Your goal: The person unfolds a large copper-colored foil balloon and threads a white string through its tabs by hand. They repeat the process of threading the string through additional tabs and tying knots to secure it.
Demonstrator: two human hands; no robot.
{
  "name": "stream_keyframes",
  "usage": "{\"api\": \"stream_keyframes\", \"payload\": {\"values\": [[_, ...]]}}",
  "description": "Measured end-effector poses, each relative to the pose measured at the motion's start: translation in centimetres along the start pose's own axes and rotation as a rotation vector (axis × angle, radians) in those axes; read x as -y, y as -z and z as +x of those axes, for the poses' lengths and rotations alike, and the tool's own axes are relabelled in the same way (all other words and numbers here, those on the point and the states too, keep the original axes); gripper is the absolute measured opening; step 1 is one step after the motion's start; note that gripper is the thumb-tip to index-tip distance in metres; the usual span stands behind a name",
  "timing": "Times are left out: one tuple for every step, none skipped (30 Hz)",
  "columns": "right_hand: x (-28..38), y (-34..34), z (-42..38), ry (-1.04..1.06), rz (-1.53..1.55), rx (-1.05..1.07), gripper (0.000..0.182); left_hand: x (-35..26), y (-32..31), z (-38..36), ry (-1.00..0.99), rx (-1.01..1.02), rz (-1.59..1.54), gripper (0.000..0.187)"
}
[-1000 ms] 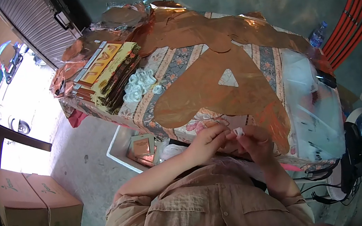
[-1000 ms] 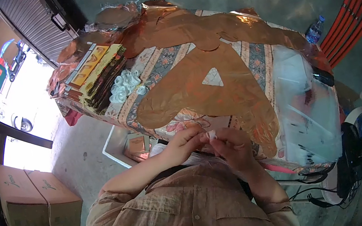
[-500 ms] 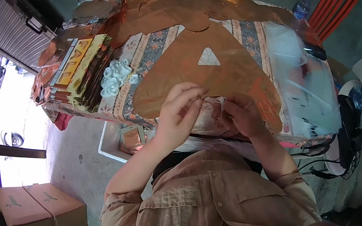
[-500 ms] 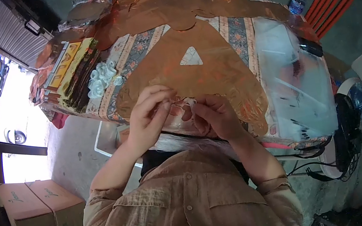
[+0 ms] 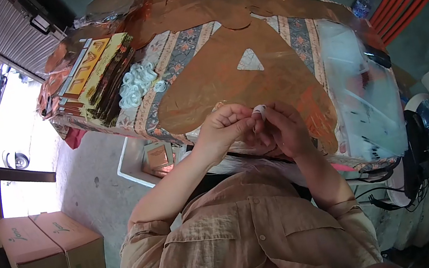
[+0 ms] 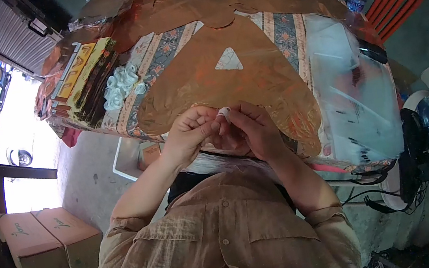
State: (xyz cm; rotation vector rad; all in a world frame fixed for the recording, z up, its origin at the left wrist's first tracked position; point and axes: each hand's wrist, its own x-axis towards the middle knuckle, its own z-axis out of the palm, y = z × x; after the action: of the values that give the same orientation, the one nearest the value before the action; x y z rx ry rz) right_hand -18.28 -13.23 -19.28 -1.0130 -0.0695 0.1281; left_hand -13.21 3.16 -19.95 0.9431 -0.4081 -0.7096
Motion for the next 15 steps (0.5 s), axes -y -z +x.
{"api": "stream_keyframes", "payload": {"values": [[0.0, 0.0, -0.1, -0.002, 0.004, 0.002, 0.021, -0.2, 0.1, 0.0, 0.028, 0.039, -0.031, 0.008], [0.1, -0.1, -0.2, -0.023, -0.008, -0.002, 0.02, -0.3, 0.2, -0.1, 0.027, 0.033, -0.026, 0.008], [0.2, -0.1, -0.3, -0.044, -0.019, -0.003, 0.02, -0.2, 0.2, -0.1, 0.039, 0.066, 0.016, 0.008], [0.3, -0.2, -0.5, -0.047, -0.013, 0.009, 0.02, -0.2, 0.3, -0.2, 0.051, 0.097, 0.059, 0.007], [0.5, -0.2, -0.7, -0.107, -0.001, 0.018, 0.02, -0.2, 0.4, -0.4, 0.047, 0.084, 0.066, 0.007], [0.6, -0.4, -0.8, -0.166, 0.009, 0.028, 0.02, -0.2, 0.4, -0.6, 0.061, 0.115, 0.08, 0.006], [0.6, -0.6, -0.8, -0.171, 0.012, 0.038, 0.02, -0.2, 0.4, -0.7, 0.075, 0.147, 0.092, 0.006], [0.6, -0.7, -0.7, -0.17, 0.027, 0.038, 0.02, -0.4, 0.4, -0.8, 0.075, 0.152, 0.092, 0.006], [0.6, -0.9, -0.7, -0.169, 0.043, 0.036, 0.02, -0.5, 0.4, -0.9, 0.073, 0.145, 0.093, 0.006], [0.5, -1.1, -0.8, -0.175, 0.046, 0.039, 0.02, -0.7, 0.4, -1.1, 0.053, 0.136, 0.136, 0.005], [0.5, -1.4, -0.6, -0.167, 0.039, -0.003, 0.019, -0.9, 0.4, -1.2, 0.031, 0.131, 0.184, 0.005], [0.5, -1.7, -0.4, -0.155, 0.029, -0.043, 0.019, -1.1, 0.5, -1.1, 0.025, 0.13, 0.19, 0.005], [0.5, -1.9, -0.2, -0.151, 0.029, -0.036, 0.019, -1.1, 0.6, -1.2, 0.0, 0.097, 0.199, 0.005], [0.3, -2.1, -0.1, -0.158, 0.044, -0.074, 0.018, -1.1, 0.7, -1.3, -0.024, 0.063, 0.207, 0.006], [0.1, -2.2, 0.0, -0.168, 0.06, -0.115, 0.017, -1.3, 0.7, -1.4, -0.025, 0.06, 0.21, 0.006]]}}
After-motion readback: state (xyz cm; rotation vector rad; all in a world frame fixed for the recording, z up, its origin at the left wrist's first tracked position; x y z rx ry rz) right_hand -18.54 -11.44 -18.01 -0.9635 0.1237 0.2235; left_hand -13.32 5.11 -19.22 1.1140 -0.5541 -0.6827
